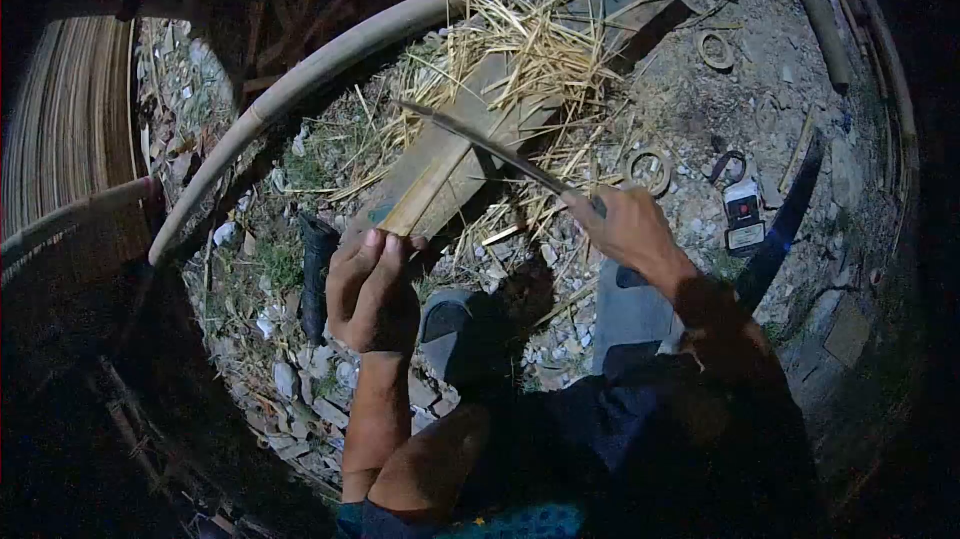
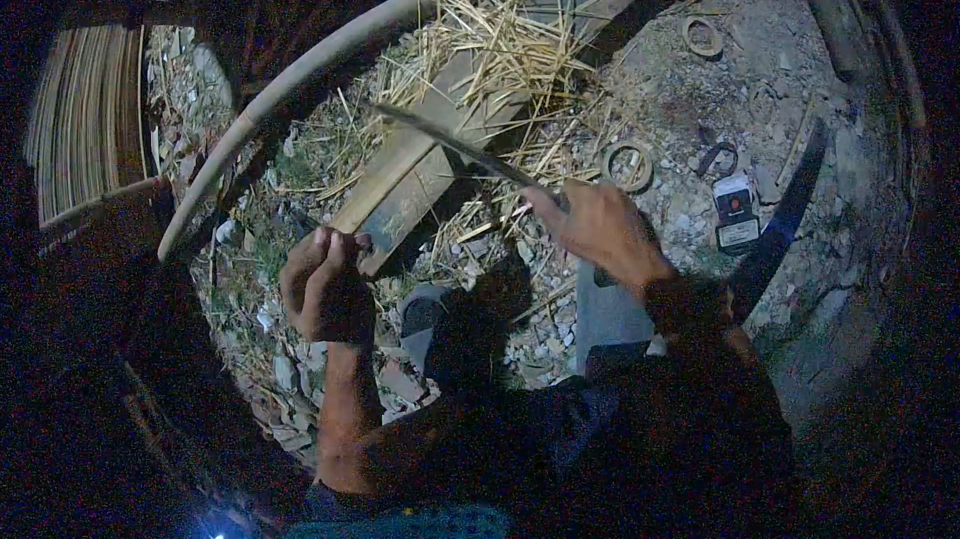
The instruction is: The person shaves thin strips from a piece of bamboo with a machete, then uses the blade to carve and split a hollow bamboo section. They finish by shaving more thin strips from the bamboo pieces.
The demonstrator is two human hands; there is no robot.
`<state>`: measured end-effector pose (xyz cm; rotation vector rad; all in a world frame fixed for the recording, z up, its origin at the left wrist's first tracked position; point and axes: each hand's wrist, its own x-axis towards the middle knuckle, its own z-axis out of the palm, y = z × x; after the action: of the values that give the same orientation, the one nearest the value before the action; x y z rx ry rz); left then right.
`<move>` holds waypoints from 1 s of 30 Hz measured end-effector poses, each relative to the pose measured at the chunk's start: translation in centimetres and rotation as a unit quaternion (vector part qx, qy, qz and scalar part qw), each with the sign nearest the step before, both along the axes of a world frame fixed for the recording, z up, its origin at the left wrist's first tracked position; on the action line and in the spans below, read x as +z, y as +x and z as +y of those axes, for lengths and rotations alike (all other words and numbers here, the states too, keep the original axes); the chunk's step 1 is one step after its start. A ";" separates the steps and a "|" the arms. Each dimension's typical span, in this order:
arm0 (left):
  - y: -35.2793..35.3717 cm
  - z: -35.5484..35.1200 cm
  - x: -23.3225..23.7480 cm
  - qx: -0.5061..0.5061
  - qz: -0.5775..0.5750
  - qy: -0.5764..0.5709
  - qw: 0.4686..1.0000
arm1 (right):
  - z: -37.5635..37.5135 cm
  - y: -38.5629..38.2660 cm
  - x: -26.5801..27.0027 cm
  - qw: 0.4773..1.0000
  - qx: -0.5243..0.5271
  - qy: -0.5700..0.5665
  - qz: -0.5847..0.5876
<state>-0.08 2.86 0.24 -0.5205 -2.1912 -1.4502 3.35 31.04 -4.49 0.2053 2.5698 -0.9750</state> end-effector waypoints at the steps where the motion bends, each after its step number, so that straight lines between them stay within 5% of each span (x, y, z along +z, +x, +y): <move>1: -0.4 0.1 0.1 0.000 0.003 -0.002 1.000 | -0.2 -0.4 -0.8 0.999 -0.006 0.038 0.018; 3: -0.8 0.0 0.5 0.040 0.080 -0.158 0.983 | 0.0 1.1 0.1 1.000 -0.006 0.014 0.003; 11: -2.6 -1.1 0.7 0.075 0.069 -0.229 0.968 | 0.3 2.4 -0.5 0.995 -0.018 0.022 0.097; 14: -3.3 -0.4 -0.4 0.085 -0.034 0.019 0.996 | -1.5 2.1 3.9 0.997 -0.001 -0.073 0.035; 18: -2.5 0.4 0.6 0.214 -0.172 0.048 0.960 | -4.4 2.1 3.6 0.980 0.023 -0.163 0.110; 23: -2.4 -0.6 0.6 0.225 -0.171 0.056 0.957 | -4.7 0.9 2.8 0.993 0.040 -0.106 0.024; 30: -2.7 -0.8 0.4 0.206 -0.172 0.072 0.961 | -3.7 1.1 1.8 0.993 0.016 -0.049 0.109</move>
<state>-2.82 2.05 0.66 0.2483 -2.2451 -1.5291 4.40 27.31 -2.67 0.0304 2.6999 -1.1669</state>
